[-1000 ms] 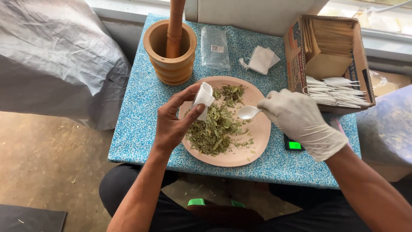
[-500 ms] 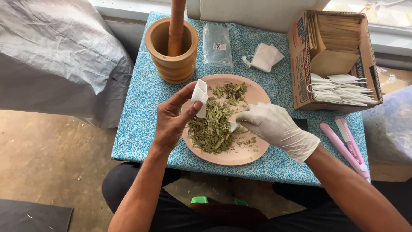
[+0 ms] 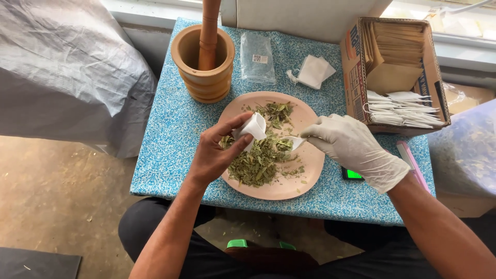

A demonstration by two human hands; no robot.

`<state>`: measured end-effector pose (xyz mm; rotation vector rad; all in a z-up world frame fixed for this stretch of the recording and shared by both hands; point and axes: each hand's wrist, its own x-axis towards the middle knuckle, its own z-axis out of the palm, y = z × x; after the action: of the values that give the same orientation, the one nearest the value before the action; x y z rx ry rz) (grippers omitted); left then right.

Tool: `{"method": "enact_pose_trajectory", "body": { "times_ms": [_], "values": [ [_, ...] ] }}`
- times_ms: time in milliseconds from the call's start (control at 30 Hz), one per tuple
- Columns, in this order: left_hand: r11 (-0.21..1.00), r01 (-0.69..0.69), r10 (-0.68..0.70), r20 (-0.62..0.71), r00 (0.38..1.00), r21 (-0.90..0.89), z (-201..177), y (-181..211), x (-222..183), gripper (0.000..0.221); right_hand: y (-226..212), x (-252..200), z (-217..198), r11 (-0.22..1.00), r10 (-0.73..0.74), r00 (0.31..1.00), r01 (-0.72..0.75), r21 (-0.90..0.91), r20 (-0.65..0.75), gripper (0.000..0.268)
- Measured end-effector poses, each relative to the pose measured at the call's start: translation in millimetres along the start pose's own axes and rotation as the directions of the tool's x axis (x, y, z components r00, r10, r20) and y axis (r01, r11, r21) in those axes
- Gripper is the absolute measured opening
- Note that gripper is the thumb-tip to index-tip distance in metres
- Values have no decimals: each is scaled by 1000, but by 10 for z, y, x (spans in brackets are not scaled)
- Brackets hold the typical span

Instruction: Manually filling small filter bags with loose tea leaves using a spoon and sealing them with a handheld heat sealer.

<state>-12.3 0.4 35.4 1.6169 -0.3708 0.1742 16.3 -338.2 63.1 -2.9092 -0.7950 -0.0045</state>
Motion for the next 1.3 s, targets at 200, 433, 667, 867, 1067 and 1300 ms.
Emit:
{"method": "enact_pose_trajectory", "body": {
  "times_ms": [200,433,667,867,1067,1300],
  "values": [
    [994,-79,75,63,995,70,26,29,37,49,31,-20,-327,997,1,1000,-4,83,29,9],
    [980,-105,78,155,985,169,37,61,7,46,5,25,-714,976,-87,995,96,196,-53,21],
    [980,-117,80,223,972,160,91,24,1,52,-58,83,-912,954,-228,956,258,154,-187,18],
    [982,-124,88,231,969,143,115,3,-8,53,-183,156,-962,954,-248,957,269,136,-152,19],
    [987,-102,72,227,971,126,105,42,-9,52,-218,253,-891,937,-347,925,336,-96,-154,17],
    [988,-45,-3,303,953,151,128,67,-7,63,-376,382,-930,854,-414,910,382,-353,-16,18]
  ]
}}
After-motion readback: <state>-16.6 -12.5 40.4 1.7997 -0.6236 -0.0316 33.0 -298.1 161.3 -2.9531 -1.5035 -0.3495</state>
